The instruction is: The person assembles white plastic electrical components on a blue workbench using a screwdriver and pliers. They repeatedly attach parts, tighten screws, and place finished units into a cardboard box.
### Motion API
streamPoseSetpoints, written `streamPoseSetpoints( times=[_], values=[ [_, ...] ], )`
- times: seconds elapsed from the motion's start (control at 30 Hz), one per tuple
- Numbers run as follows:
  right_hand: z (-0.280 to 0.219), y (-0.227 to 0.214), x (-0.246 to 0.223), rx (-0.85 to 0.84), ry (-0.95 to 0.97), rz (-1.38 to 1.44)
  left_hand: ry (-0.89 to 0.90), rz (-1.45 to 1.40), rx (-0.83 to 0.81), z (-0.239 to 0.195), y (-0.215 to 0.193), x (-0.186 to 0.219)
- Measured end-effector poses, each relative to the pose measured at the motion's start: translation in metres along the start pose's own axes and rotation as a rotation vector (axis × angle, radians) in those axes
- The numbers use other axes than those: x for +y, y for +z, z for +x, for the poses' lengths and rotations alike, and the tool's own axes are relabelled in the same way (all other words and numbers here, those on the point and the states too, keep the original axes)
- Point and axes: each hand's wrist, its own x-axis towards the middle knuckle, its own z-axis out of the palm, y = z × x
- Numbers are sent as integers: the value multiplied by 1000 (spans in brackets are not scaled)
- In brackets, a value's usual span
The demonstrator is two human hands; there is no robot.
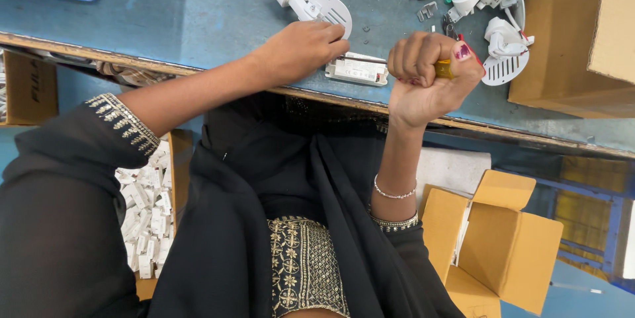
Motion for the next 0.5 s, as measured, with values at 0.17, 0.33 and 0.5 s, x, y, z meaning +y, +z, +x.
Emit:
streamPoseSetpoints(
  times=[0.17, 0.33, 0.5],
  values=[
    [1, -1, 2, -18, 5, 19, -109, -133, 66, 2, 3, 8],
    [0, -4, 5, -23, 18, 34, -152, -152, 116, -5, 5, 16],
    [3, -6, 2, -7, -21, 99, -175, -105, 133, -10, 9, 18]
  ],
)
